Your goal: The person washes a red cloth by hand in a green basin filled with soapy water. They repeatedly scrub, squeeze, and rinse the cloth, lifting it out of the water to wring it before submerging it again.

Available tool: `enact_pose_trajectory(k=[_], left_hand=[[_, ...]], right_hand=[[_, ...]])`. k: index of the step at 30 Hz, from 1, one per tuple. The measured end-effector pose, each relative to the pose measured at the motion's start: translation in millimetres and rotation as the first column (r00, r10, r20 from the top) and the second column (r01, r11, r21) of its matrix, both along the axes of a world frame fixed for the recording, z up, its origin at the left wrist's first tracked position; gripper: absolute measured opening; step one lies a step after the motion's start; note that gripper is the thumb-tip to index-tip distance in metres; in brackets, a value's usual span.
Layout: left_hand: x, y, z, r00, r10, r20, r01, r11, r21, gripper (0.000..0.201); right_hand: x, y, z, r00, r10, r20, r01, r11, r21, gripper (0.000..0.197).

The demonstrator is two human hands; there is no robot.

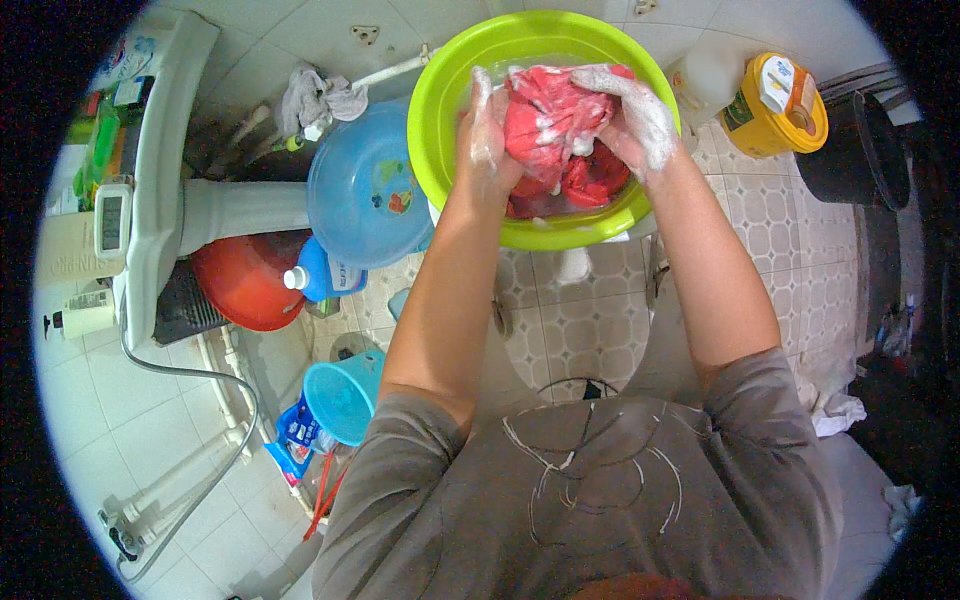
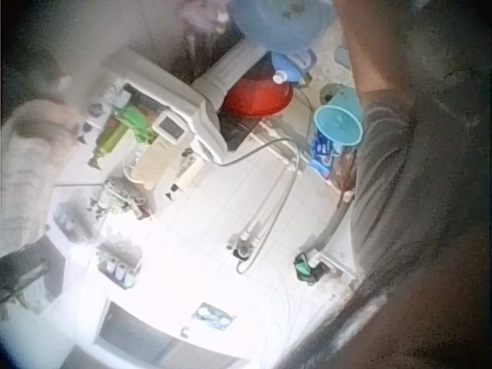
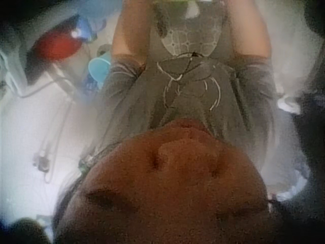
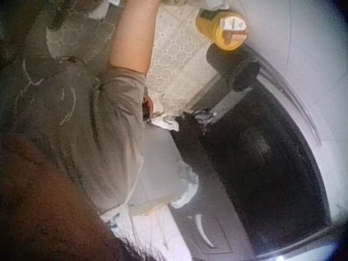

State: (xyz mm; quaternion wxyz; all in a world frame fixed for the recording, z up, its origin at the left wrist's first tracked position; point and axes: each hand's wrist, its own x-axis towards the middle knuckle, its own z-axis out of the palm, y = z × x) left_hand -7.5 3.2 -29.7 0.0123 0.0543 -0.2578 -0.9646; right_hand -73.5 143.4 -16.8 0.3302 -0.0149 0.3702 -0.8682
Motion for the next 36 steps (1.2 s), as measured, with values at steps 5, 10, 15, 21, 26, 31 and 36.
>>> enact_pose_trajectory(k=[5, 10, 15, 21, 26, 31, 36], left_hand=[[0.5, -1.5, -12.6, 0.999, -0.034, 0.004, 0.033, 0.945, -0.324, 0.027], [-1.1, 4.0, -9.7, 0.956, 0.288, 0.051, -0.263, 0.922, -0.286, 0.020], [0.2, -1.4, -12.6, 0.949, 0.307, 0.076, -0.294, 0.945, -0.141, 0.032], [8.5, 2.5, 5.7, 0.991, 0.025, -0.132, -0.095, 0.820, -0.564, 0.056], [2.1, 9.3, -13.2, 0.943, 0.115, -0.312, -0.327, 0.149, -0.933, 0.056], [3.5, 2.6, -10.5, 0.918, 0.125, -0.377, -0.377, -0.029, -0.926, 0.039], [4.8, -3.4, -17.4, 0.924, 0.354, -0.146, -0.291, 0.402, -0.868, 0.021]], right_hand=[[-5.9, 6.3, 7.0, 0.993, -0.117, -0.009, 0.115, 0.989, -0.093, 0.018], [-12.4, 10.2, 2.5, 0.984, -0.172, -0.053, 0.171, 0.985, -0.027, 0.019], [0.1, 3.7, 7.4, 0.925, -0.225, -0.305, 0.301, 0.925, 0.230, 0.021], [-19.5, 11.3, -9.6, 0.973, -0.186, 0.137, 0.187, 0.982, 0.009, 0.024], [-23.5, 11.0, -11.9, 0.949, -0.203, 0.243, 0.217, 0.976, -0.032, 0.024], [-20.3, 9.7, -4.7, 0.923, -0.238, 0.302, 0.259, 0.965, -0.031, 0.025], [-24.2, 15.6, -6.4, 0.944, -0.245, 0.220, 0.248, 0.969, 0.014, 0.024]])
